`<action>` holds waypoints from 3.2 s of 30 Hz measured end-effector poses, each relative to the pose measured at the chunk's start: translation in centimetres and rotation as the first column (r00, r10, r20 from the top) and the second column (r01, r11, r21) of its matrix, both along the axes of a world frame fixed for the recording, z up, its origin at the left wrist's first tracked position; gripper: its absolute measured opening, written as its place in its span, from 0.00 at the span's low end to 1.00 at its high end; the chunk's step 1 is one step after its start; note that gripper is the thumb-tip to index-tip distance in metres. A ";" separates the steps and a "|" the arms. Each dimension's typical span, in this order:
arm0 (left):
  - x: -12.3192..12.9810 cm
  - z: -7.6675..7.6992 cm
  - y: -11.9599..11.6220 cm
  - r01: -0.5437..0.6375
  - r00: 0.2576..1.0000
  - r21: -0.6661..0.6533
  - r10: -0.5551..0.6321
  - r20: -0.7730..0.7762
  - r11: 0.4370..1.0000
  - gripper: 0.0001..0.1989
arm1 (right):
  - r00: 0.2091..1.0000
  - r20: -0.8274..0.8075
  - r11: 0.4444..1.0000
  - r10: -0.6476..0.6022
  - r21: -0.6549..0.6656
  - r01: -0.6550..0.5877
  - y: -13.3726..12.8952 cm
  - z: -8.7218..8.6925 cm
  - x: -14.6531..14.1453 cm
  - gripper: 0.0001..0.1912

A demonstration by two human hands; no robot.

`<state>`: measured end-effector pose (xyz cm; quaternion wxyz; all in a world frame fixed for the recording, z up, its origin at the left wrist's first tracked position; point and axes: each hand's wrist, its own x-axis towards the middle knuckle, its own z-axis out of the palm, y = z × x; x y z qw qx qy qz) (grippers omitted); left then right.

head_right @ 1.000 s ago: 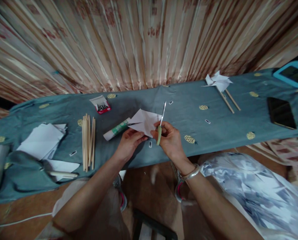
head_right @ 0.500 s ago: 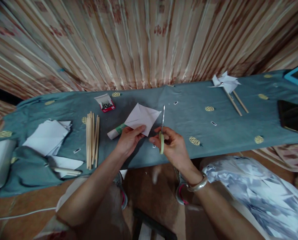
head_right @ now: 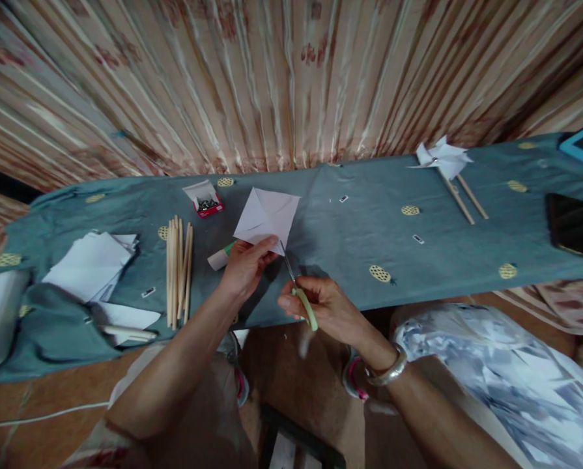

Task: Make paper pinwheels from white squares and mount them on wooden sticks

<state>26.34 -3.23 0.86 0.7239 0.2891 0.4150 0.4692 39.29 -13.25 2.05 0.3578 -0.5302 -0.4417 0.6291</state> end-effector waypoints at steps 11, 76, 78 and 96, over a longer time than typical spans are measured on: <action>0.2 -0.3 -0.6 0.027 0.999 0.042 -0.028 0.023 0.999 0.09 | 1.000 0.002 1.000 -0.026 0.005 0.026 0.4 0.1 0.1 0.26; 0.2 -0.6 -0.7 0.056 0.994 0.093 -0.047 -0.100 0.994 0.07 | 0.996 0.017 0.996 -0.085 -0.013 0.086 0.5 0.0 -0.3 0.23; 0.2 -0.6 -0.7 0.058 0.995 0.099 -0.049 -0.088 0.993 0.07 | 0.995 0.004 0.995 -0.096 -0.027 0.096 0.5 0.0 -0.3 0.23; 0.2 -0.7 -0.8 0.068 0.995 0.123 -0.058 -0.086 0.990 0.09 | 0.995 0.035 0.995 -0.096 -0.013 0.096 0.5 -0.4 -0.1 0.23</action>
